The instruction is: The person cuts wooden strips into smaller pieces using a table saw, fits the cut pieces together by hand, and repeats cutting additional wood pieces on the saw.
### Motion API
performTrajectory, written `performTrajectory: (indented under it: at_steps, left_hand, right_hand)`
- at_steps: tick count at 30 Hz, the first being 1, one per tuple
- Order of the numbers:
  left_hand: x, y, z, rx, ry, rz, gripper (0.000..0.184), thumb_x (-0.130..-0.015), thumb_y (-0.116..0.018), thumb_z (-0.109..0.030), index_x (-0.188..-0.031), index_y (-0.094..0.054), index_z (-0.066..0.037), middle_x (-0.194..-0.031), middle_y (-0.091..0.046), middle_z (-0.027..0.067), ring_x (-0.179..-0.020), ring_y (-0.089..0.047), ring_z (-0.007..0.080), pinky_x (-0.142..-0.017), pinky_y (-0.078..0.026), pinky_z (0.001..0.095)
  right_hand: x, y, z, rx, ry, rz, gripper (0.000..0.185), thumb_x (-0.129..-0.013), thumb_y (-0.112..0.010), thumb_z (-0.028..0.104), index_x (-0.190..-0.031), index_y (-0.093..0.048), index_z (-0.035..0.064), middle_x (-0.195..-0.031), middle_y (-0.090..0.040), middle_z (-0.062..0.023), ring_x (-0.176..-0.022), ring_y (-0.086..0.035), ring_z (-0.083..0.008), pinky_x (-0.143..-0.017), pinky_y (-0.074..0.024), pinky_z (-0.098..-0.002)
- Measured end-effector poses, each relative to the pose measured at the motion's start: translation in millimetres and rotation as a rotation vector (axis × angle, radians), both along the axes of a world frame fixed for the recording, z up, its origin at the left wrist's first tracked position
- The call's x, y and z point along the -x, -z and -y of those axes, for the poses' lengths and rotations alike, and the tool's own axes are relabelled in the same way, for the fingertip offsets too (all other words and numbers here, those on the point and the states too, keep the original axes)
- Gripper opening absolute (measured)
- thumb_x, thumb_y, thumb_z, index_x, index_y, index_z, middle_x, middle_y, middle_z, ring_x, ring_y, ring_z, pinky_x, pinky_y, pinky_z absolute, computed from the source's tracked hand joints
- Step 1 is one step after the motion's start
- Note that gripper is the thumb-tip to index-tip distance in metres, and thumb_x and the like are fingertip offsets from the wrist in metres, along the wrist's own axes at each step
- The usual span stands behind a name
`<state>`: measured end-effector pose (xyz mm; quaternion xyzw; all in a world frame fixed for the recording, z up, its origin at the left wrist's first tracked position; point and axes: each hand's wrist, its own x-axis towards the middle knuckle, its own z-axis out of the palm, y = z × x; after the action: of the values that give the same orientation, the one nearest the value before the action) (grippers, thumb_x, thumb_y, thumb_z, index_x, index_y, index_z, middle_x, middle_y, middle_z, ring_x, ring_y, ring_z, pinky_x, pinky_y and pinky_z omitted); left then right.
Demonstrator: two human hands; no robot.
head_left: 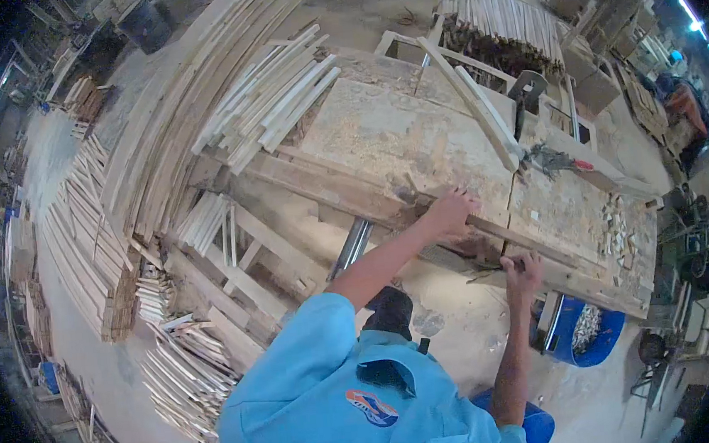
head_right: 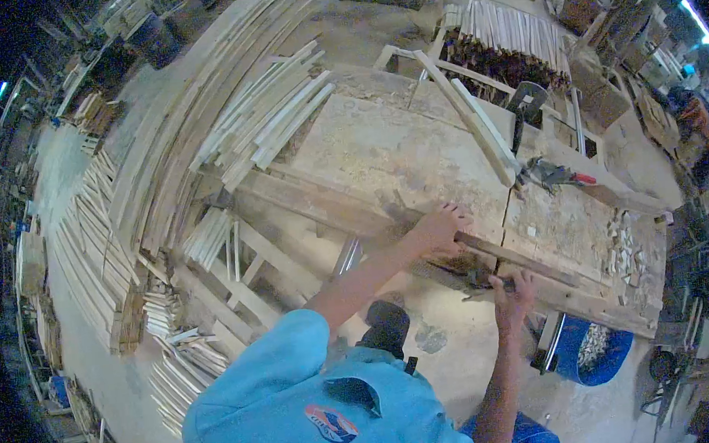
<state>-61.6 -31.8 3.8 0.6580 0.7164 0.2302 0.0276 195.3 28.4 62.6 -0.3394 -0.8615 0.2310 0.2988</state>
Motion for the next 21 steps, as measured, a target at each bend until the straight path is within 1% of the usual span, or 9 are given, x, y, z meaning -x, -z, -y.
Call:
performTrajectory:
  at_steps: [2,4,5,8,9,12,16,19,21]
  left_hand:
    - [-2,3,0,-0.024,-0.019,0.014,0.060,-0.066,-0.081,-0.041,-0.114,-0.065,-0.009,-0.110,-0.064,0.0166,-0.112,-0.058,0.0337,-0.101,-0.043,0.0445]
    - [-3,3,-1,0.072,-0.014,-0.011,0.060,-0.066,-0.080,-0.043,-0.114,-0.065,-0.009,-0.111,-0.064,0.0169,-0.114,-0.057,0.0335,-0.101,-0.043,0.0446]
    - [-2,2,-3,0.120,-0.014,-0.021,0.060,-0.067,-0.080,-0.043,-0.114,-0.065,-0.010,-0.112,-0.064,0.0170,-0.114,-0.057,0.0334,-0.100,-0.043,0.0447]
    - [-3,11,-2,0.109,-0.040,0.028,0.064,-0.066,-0.079,-0.048,-0.117,-0.065,-0.012,-0.119,-0.063,0.0168,-0.118,-0.056,0.0330,-0.103,-0.042,0.0451]
    - [-4,20,-4,0.080,-0.059,0.014,0.066,-0.065,-0.078,-0.050,-0.118,-0.065,-0.012,-0.121,-0.063,0.0164,-0.120,-0.055,0.0323,-0.104,-0.041,0.0451]
    - [-6,22,-5,0.035,-0.107,0.015,0.071,-0.064,-0.078,-0.053,-0.121,-0.065,-0.014,-0.126,-0.062,0.0152,-0.124,-0.053,0.0303,-0.108,-0.038,0.0450]
    - [-11,14,1,0.086,-0.131,0.113,0.070,-0.064,-0.078,-0.053,-0.121,-0.065,-0.014,-0.126,-0.062,0.0139,-0.126,-0.052,0.0285,-0.111,-0.035,0.0450]
    - [-11,-1,5,0.120,-0.149,0.163,0.070,-0.063,-0.079,-0.053,-0.120,-0.065,-0.014,-0.124,-0.062,0.0137,-0.126,-0.052,0.0294,-0.111,-0.034,0.0453]
    - [-8,-8,7,0.124,-0.138,0.183,0.070,-0.063,-0.079,-0.053,-0.120,-0.065,-0.013,-0.124,-0.062,0.0137,-0.125,-0.052,0.0303,-0.111,-0.033,0.0453]
  right_hand:
    - [0,2,0,-0.010,-0.005,-0.016,0.023,-0.072,-0.079,0.018,-0.082,-0.063,0.0051,-0.081,-0.057,-0.0117,-0.084,-0.055,-0.0326,-0.082,-0.0427,-0.0427]
    - [-3,8,4,-0.136,-0.035,-0.060,0.023,-0.072,-0.079,0.018,-0.083,-0.064,0.0049,-0.082,-0.057,-0.0114,-0.085,-0.055,-0.0325,-0.081,-0.0427,-0.0415]
    - [-5,8,1,-0.093,-0.033,-0.016,0.022,-0.074,-0.078,0.020,-0.085,-0.065,0.0051,-0.083,-0.058,-0.0105,-0.086,-0.056,-0.0320,-0.082,-0.0425,-0.0418]
    - [-12,64,-20,-0.332,0.042,-0.118,0.023,-0.077,-0.077,0.022,-0.085,-0.065,0.0045,-0.086,-0.059,-0.0105,-0.086,-0.055,-0.0315,-0.082,-0.0425,-0.0423]
    - [-6,19,8,-0.059,0.039,-0.036,0.026,-0.079,-0.077,0.027,-0.084,-0.066,0.0044,-0.085,-0.059,-0.0113,-0.086,-0.055,-0.0316,-0.082,-0.0428,-0.0419]
    - [-6,20,6,-0.051,0.078,0.058,0.028,-0.079,-0.078,0.030,-0.082,-0.066,0.0043,-0.084,-0.059,-0.0111,-0.086,-0.056,-0.0317,-0.082,-0.0434,-0.0407]
    - [-8,24,3,-0.154,0.045,0.035,0.030,-0.079,-0.078,0.031,-0.083,-0.067,0.0031,-0.085,-0.060,-0.0125,-0.089,-0.056,-0.0330,-0.084,-0.0435,-0.0421]
    - [-7,25,-2,-0.055,0.027,-0.047,0.032,-0.079,-0.078,0.032,-0.084,-0.067,0.0030,-0.086,-0.060,-0.0149,-0.089,-0.056,-0.0349,-0.087,-0.0426,-0.0438]
    - [-2,24,-5,-0.086,0.014,-0.048,0.033,-0.080,-0.077,0.034,-0.084,-0.067,0.0029,-0.087,-0.060,-0.0164,-0.092,-0.056,-0.0360,-0.089,-0.0418,-0.0448]
